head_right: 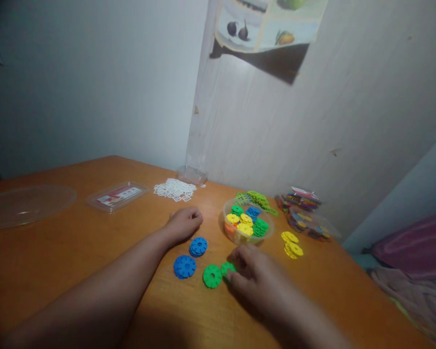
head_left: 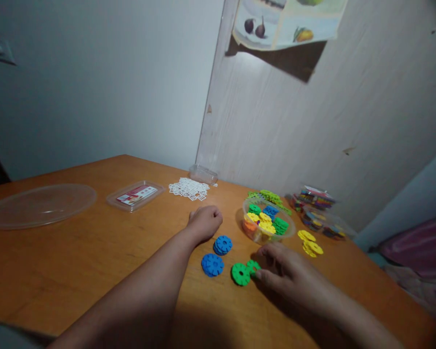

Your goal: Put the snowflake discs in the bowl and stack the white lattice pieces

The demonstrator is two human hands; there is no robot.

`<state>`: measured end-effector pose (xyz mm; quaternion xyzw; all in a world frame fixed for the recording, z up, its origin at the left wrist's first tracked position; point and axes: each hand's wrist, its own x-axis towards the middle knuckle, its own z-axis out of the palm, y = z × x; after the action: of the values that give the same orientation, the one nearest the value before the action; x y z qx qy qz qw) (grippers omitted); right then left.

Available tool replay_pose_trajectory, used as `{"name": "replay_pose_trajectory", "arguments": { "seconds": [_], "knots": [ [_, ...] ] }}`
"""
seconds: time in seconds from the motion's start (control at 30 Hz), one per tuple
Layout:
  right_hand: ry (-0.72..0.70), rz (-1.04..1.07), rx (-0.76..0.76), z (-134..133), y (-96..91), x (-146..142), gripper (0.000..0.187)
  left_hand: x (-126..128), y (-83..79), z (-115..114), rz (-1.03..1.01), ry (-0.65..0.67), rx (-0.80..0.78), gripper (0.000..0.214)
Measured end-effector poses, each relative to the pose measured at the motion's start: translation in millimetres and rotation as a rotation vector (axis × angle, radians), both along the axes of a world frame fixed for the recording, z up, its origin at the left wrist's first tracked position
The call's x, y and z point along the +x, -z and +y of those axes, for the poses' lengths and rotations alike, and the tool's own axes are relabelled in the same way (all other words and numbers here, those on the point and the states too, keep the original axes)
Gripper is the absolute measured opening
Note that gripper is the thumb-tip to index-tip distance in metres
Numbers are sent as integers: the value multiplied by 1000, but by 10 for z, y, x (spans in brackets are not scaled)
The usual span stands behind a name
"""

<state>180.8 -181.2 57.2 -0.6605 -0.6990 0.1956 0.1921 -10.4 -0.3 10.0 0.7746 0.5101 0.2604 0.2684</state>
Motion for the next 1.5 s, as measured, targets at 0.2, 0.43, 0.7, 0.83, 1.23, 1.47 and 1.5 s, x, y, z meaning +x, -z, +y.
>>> {"name": "replay_pose_trajectory", "arguments": {
  "seconds": [0.2, 0.43, 0.7, 0.83, 1.23, 1.47, 1.5],
  "knots": [
    [54, -19, -43, 141, 328, 112, 16, 2, -3, 16, -8, -2, -33, 15],
    [65, 212, -46, 44, 293, 96, 15, -5, 7, 21, -1, 7, -4, 15],
    [77, 168, 318, 268, -322, 312, 20, 2, -13, -7, -1, -14, -27, 16],
    [112, -109, 427, 683, -399, 458, 13, 0, -4, 6, -2, -7, -4, 16],
    [57, -447, 359, 1302, -260, 522, 11, -5, -7, 15, 12, -5, 18, 19],
    [97, -274, 530, 752, -315, 399, 16, 7, -12, 4, 52, -7, 40, 19],
    [80, -259, 535, 652, -311, 352, 16, 8, -13, 5, 59, -6, 45, 19]
  ]
}}
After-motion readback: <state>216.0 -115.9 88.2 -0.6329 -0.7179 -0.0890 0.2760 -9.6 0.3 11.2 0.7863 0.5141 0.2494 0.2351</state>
